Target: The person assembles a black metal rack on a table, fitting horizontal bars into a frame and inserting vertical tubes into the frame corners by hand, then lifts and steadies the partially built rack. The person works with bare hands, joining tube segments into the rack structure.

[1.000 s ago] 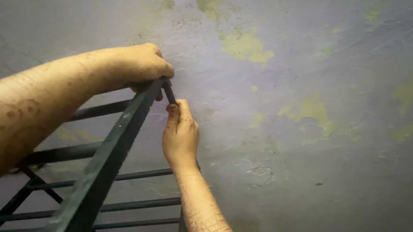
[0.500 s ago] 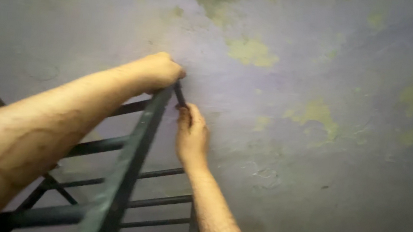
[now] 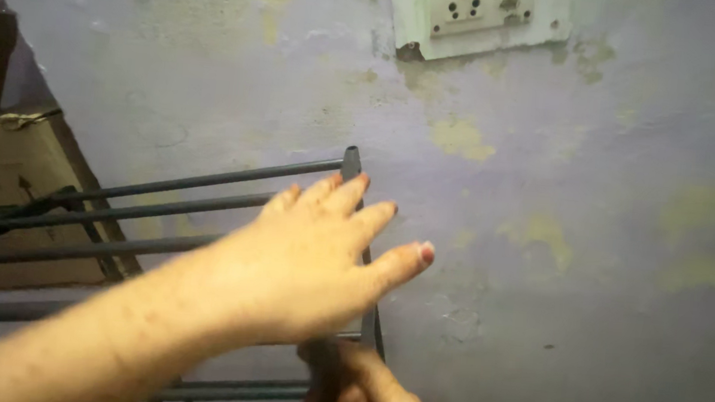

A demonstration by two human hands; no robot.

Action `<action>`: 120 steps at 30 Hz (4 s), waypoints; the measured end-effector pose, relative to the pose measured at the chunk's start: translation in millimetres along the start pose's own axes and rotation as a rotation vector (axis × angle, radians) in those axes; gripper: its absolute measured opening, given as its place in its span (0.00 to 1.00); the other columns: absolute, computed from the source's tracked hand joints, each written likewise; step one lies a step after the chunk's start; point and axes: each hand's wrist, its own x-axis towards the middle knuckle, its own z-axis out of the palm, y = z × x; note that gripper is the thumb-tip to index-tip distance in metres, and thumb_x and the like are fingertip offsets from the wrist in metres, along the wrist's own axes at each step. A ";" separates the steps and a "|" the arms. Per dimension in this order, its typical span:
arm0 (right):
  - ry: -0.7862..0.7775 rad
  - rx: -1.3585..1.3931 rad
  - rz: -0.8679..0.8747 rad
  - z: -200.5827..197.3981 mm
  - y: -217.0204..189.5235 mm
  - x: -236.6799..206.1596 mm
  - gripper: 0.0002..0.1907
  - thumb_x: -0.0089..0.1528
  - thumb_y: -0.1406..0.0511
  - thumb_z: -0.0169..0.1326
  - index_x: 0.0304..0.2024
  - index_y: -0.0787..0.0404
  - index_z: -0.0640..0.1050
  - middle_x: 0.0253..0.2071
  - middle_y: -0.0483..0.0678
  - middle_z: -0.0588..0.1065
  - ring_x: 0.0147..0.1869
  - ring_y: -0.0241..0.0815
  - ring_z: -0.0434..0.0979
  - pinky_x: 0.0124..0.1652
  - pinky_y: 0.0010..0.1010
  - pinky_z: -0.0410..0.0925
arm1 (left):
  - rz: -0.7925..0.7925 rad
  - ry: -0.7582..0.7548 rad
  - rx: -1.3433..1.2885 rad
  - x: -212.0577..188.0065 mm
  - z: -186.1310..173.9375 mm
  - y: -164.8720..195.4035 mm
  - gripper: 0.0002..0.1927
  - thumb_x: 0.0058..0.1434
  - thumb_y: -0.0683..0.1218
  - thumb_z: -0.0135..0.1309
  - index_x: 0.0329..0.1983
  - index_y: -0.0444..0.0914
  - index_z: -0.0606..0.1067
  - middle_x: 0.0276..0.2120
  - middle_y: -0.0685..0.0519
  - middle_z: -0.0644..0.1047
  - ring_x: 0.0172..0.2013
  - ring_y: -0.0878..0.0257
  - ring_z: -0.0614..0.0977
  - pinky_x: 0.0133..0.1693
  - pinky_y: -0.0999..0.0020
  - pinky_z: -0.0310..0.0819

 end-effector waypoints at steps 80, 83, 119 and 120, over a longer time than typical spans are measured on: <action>0.072 0.019 -0.143 20.1 25.4 131.0 0.17 0.71 0.58 0.48 0.53 0.64 0.78 0.28 0.42 0.73 0.33 0.32 0.71 0.33 0.27 0.68 | -0.865 0.054 -0.210 57.3 -37.5 -6.3 0.19 0.63 0.52 0.47 0.36 0.34 0.83 0.26 0.39 0.83 0.27 0.51 0.86 0.35 0.56 0.80; 0.079 0.037 -0.105 20.8 25.3 130.0 0.17 0.71 0.58 0.48 0.52 0.64 0.78 0.27 0.42 0.71 0.32 0.32 0.68 0.32 0.27 0.66 | -0.824 0.057 -0.194 59.9 -37.8 -7.6 0.18 0.61 0.51 0.48 0.35 0.35 0.83 0.26 0.42 0.83 0.28 0.53 0.86 0.35 0.57 0.80; 0.019 0.084 0.007 -23.1 116.7 175.3 0.17 0.73 0.57 0.41 0.43 0.61 0.76 0.24 0.39 0.64 0.28 0.30 0.61 0.28 0.25 0.60 | -0.566 -0.094 -0.258 149.0 80.1 -89.2 0.19 0.67 0.52 0.40 0.47 0.36 0.76 0.40 0.41 0.83 0.46 0.43 0.81 0.49 0.50 0.72; 0.020 0.078 0.022 -27.2 124.4 178.2 0.17 0.73 0.57 0.41 0.43 0.61 0.76 0.23 0.39 0.63 0.27 0.30 0.61 0.27 0.26 0.59 | -0.536 -0.075 -0.224 158.1 87.9 -95.4 0.19 0.67 0.52 0.41 0.47 0.37 0.76 0.42 0.40 0.81 0.47 0.42 0.80 0.50 0.49 0.71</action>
